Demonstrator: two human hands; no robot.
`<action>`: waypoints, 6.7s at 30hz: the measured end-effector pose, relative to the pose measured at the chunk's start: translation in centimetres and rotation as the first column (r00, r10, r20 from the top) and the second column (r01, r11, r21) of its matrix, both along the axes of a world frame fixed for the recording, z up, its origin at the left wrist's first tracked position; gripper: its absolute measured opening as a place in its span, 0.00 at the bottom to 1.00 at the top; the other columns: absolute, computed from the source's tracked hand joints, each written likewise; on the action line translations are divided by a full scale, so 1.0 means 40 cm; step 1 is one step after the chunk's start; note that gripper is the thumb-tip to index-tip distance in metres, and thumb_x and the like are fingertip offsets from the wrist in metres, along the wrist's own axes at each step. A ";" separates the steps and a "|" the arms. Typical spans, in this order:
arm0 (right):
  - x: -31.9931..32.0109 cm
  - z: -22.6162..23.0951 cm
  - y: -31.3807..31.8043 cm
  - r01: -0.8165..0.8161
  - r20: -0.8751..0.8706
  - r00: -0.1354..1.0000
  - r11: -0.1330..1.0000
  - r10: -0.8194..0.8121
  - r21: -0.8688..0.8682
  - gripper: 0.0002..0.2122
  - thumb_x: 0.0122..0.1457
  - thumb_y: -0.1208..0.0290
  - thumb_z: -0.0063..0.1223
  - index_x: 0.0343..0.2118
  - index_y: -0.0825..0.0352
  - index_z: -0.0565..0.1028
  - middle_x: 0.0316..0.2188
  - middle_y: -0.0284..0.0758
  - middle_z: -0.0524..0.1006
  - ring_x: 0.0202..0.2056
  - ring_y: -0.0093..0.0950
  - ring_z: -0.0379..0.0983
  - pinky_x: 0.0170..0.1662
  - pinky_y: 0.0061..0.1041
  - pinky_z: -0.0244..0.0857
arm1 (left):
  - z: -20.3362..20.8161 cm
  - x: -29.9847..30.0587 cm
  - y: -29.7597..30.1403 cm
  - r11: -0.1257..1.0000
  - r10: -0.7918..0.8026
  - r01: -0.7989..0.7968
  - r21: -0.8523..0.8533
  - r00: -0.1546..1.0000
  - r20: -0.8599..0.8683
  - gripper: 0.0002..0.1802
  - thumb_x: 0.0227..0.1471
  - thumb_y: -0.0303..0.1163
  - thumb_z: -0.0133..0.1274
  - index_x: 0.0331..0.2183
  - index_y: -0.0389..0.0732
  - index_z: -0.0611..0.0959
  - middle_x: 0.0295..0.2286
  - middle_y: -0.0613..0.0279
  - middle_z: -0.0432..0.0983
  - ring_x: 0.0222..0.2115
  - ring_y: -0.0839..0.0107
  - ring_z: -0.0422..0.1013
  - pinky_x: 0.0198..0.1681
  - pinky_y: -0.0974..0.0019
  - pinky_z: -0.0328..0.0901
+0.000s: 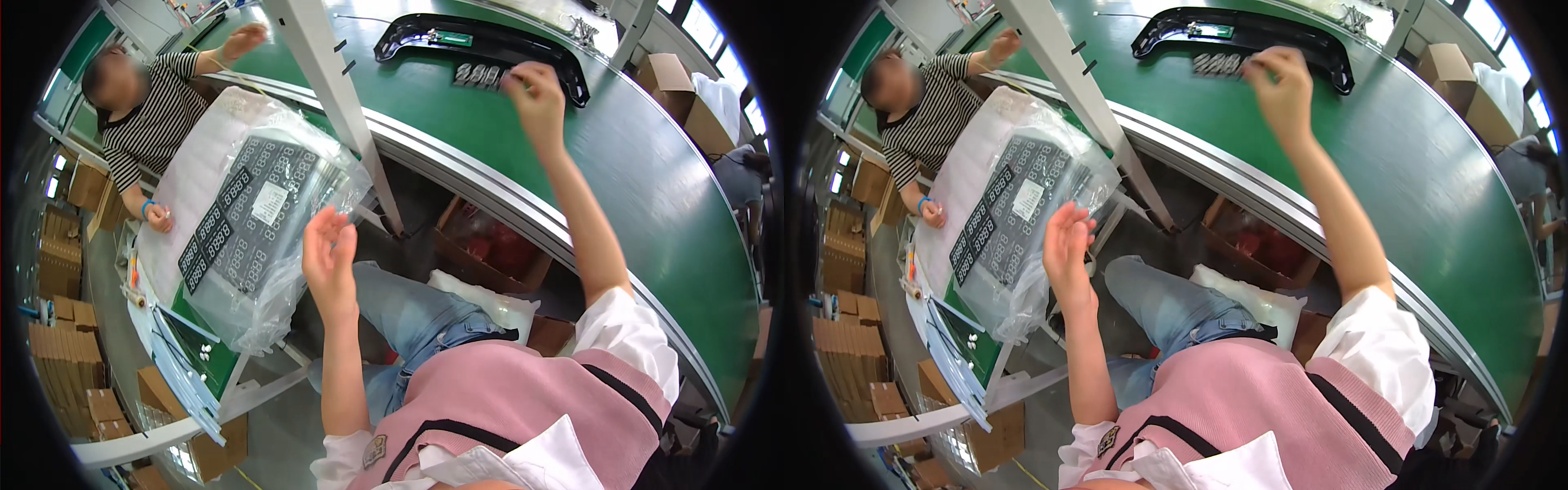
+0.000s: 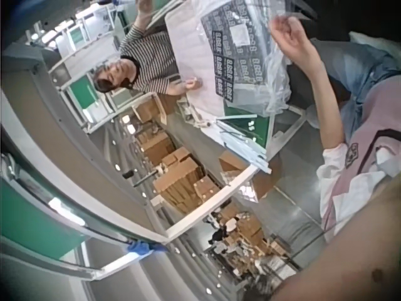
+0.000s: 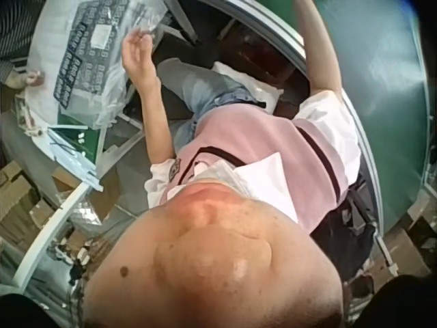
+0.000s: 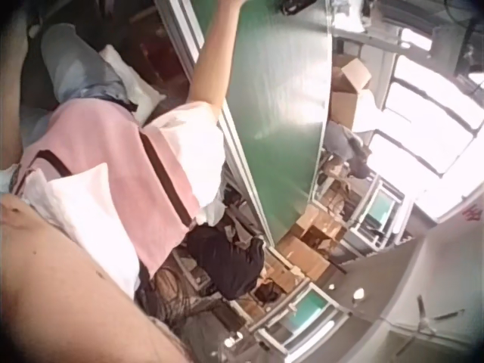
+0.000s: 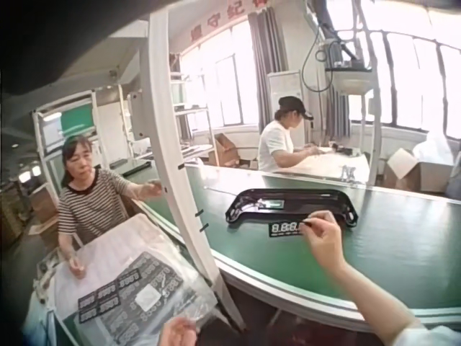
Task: Assembling digital display panels onto plastic housings on an assembly line.
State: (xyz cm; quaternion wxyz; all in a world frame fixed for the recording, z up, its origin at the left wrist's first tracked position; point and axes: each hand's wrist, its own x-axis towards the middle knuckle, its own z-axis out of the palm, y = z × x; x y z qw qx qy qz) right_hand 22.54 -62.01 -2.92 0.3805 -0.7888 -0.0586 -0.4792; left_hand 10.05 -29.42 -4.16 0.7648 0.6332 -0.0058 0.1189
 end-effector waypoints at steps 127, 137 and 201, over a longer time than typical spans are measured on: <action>-0.088 -0.075 0.874 -0.744 -0.453 0.427 0.589 0.782 0.316 0.06 0.55 0.83 0.57 0.36 0.75 0.76 0.23 0.34 0.78 0.13 0.11 0.63 0.15 0.08 0.51 | 0.061 0.041 0.659 0.499 0.265 0.117 0.858 0.923 -0.280 0.25 0.43 0.47 0.60 0.32 0.31 0.79 0.23 0.52 0.75 0.25 0.64 0.73 0.27 0.67 0.65; -0.092 -0.065 0.878 -0.716 -0.530 0.401 0.617 0.747 0.326 0.07 0.52 0.85 0.57 0.35 0.74 0.76 0.23 0.31 0.77 0.15 0.10 0.64 0.16 0.07 0.52 | 0.058 0.040 0.653 0.161 0.125 0.035 0.986 0.991 -0.056 0.46 0.28 0.58 0.68 0.38 0.26 0.77 0.31 0.46 0.76 0.30 0.54 0.75 0.35 0.63 0.68; -0.007 0.034 0.768 -0.789 -0.607 0.559 0.587 0.565 -0.180 0.36 0.37 0.55 0.72 0.51 0.62 0.73 0.41 0.42 0.76 0.44 0.38 0.73 0.49 0.31 0.64 | 0.124 -0.024 0.546 0.156 0.326 0.023 0.987 0.942 -0.073 0.38 0.23 0.60 0.68 0.33 0.39 0.83 0.27 0.53 0.79 0.30 0.57 0.77 0.35 0.60 0.70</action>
